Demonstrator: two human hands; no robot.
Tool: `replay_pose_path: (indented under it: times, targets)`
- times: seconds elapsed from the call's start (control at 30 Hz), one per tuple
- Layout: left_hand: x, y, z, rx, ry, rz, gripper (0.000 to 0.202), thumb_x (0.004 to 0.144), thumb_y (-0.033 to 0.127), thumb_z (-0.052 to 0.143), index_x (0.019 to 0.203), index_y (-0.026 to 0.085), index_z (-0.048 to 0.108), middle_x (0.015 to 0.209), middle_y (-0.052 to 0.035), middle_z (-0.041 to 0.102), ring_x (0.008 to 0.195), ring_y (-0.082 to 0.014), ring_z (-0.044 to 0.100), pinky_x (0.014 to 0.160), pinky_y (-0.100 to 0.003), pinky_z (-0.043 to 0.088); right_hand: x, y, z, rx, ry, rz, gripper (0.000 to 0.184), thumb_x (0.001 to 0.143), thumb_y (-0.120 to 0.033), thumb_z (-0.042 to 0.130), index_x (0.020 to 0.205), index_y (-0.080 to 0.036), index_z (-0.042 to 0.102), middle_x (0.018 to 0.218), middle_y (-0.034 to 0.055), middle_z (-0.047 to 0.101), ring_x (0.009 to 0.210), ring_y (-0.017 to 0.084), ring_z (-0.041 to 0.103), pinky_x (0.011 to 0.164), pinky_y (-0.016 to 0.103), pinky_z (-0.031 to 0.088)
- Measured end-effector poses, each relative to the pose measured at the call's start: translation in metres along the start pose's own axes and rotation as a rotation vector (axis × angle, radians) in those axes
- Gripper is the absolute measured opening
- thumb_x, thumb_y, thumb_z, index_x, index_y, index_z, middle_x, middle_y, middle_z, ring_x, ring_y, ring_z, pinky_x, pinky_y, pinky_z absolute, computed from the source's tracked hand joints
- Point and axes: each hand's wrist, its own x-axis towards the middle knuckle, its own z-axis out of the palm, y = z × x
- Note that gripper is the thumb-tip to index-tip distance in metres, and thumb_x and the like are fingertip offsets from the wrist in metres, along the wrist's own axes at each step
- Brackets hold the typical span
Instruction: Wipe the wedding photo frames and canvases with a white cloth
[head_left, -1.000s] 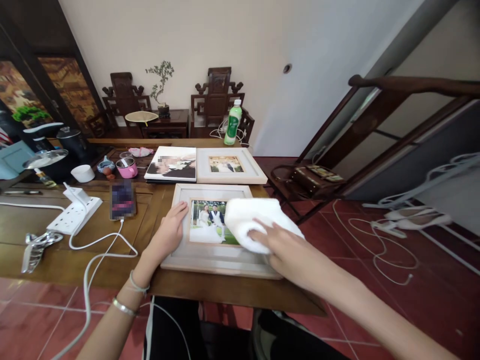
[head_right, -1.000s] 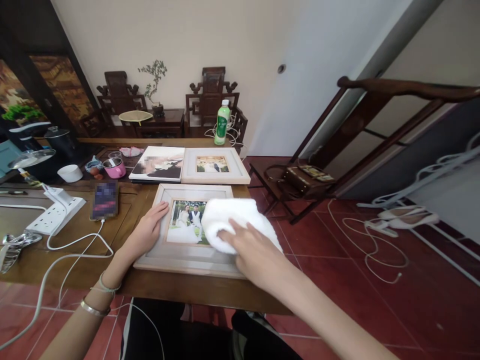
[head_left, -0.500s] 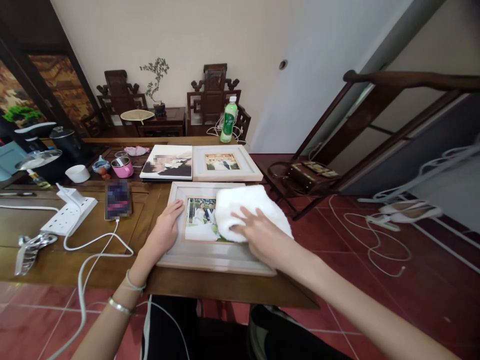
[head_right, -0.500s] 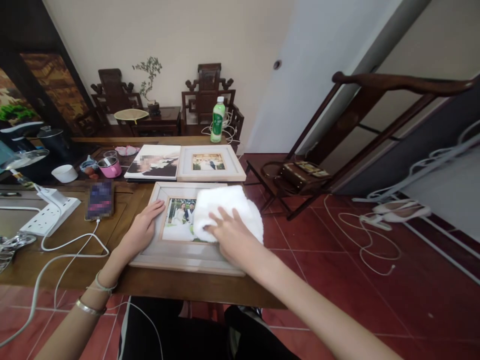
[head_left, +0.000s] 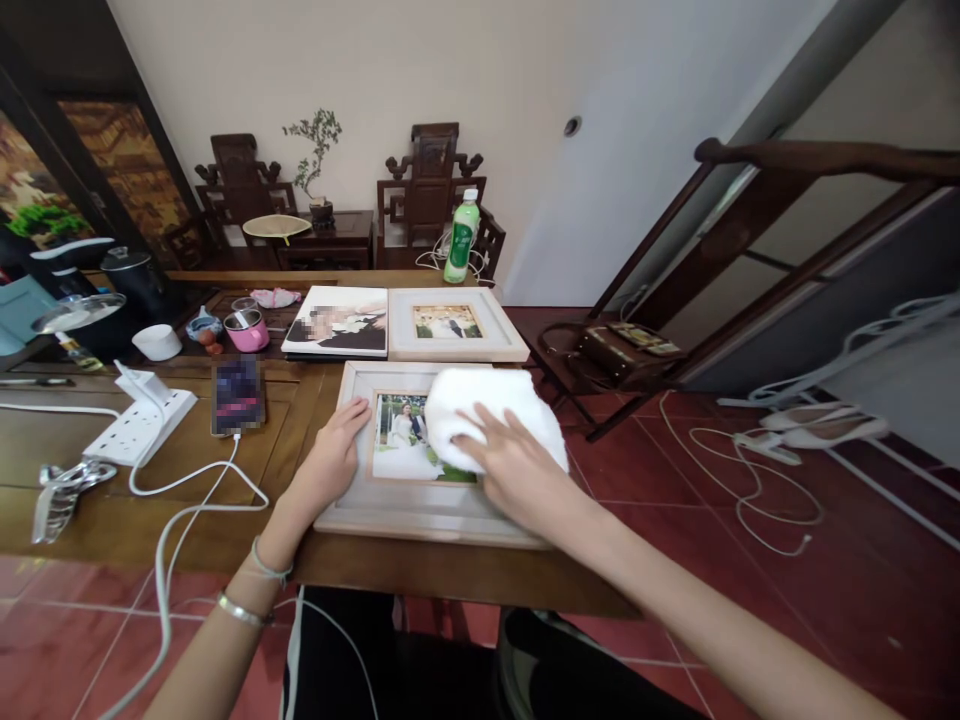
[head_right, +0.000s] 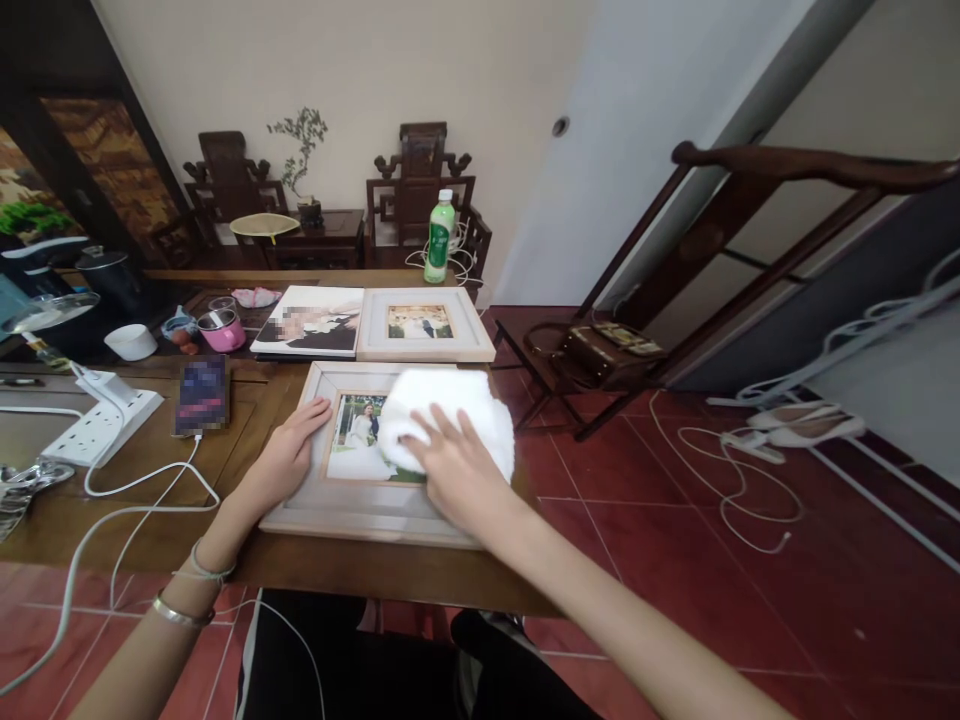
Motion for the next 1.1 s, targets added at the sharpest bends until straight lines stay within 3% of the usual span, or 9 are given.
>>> replay_pose_path:
  times: [0.13,0.27,0.4,0.6,0.73,0.8,0.9,1.0,1.1]
  targets:
    - [0.000,0.000,0.002,0.015,0.022,-0.012,0.056,0.075,-0.002,0.035,0.124,0.008,0.059,0.136,-0.0149,0.054,0.132,-0.0249,0.043,0.113,-0.047,0.033,0.043,0.029,0.019,-0.107,0.137,0.016,0.062,0.068,0.004,0.043,0.126,-0.011,0.057,0.147,0.0151,0.038,0.138,0.037,0.024,0.109,0.057,0.023]
    - [0.000,0.001,0.002,0.033,0.032,-0.007,0.055,0.074,-0.003,0.035,0.123,0.006,0.059,0.134,-0.0163,0.055,0.131,-0.0248,0.045,0.113,-0.045,0.034,0.053,0.030,0.021,-0.147,0.087,-0.016,0.058,0.070,0.002,0.045,0.124,-0.012,0.060,0.146,0.0145,0.040,0.137,0.040,0.024,0.108,0.060,0.021]
    - [0.001,0.002,0.001,0.037,0.027,-0.011,0.055,0.075,-0.002,0.034,0.124,0.006,0.058,0.134,-0.0158,0.055,0.131,-0.0249,0.044,0.113,-0.046,0.034,0.024,0.007,0.009,-0.091,-0.037,-0.036,0.057,0.070,0.003,0.044,0.122,-0.012,0.062,0.145,0.0166,0.041,0.136,0.041,0.027,0.107,0.062,0.022]
    - [0.000,0.005,0.000,0.027,0.021,-0.033,0.057,0.074,-0.001,0.035,0.126,0.009,0.057,0.136,-0.0140,0.053,0.132,-0.0241,0.043,0.113,-0.047,0.033,-0.040,-0.031,-0.037,0.118,-0.276,-0.134,0.061,0.066,0.006,0.043,0.119,-0.017,0.064,0.141,0.0140,0.047,0.133,0.037,0.035,0.104,0.057,0.034]
    - [0.000,0.007,-0.001,0.034,0.005,-0.046,0.056,0.075,-0.001,0.034,0.126,0.005,0.056,0.136,-0.0161,0.052,0.133,-0.0240,0.042,0.114,-0.045,0.032,-0.052,-0.045,-0.051,0.211,-0.317,-0.154,0.062,0.065,0.005,0.042,0.118,-0.020,0.063,0.139,0.0121,0.050,0.128,0.034,0.043,0.099,0.051,0.042]
    - [0.001,0.007,-0.001,0.038,-0.003,-0.040,0.056,0.075,-0.001,0.034,0.126,0.005,0.056,0.137,-0.0165,0.052,0.133,-0.0243,0.042,0.114,-0.045,0.032,-0.045,-0.046,-0.043,0.205,-0.274,-0.138,0.062,0.064,0.004,0.042,0.117,-0.020,0.063,0.137,0.0114,0.052,0.127,0.033,0.045,0.100,0.050,0.041]
    - [0.001,0.004,-0.001,0.047,0.002,-0.016,0.055,0.076,-0.001,0.034,0.125,0.006,0.058,0.136,-0.0156,0.053,0.133,-0.0244,0.043,0.113,-0.046,0.033,-0.021,-0.037,-0.016,0.101,-0.123,-0.089,0.061,0.066,0.004,0.044,0.121,-0.018,0.061,0.141,0.0121,0.047,0.134,0.035,0.035,0.107,0.054,0.031]
    - [0.003,0.000,0.001,0.050,0.018,0.009,0.055,0.076,-0.001,0.035,0.125,0.008,0.058,0.135,-0.0150,0.054,0.132,-0.0245,0.044,0.112,-0.045,0.034,0.010,-0.013,0.010,-0.051,0.037,-0.024,0.059,0.071,0.002,0.045,0.126,-0.014,0.058,0.147,0.0142,0.038,0.138,0.037,0.025,0.110,0.058,0.020]
    - [0.004,-0.003,0.002,0.057,0.023,0.021,0.053,0.077,-0.001,0.035,0.124,0.008,0.059,0.135,-0.0158,0.054,0.131,-0.0251,0.044,0.112,-0.045,0.035,0.041,0.016,0.020,-0.165,0.127,0.006,0.061,0.072,0.003,0.046,0.130,-0.013,0.054,0.149,0.0140,0.035,0.138,0.038,0.023,0.110,0.059,0.018]
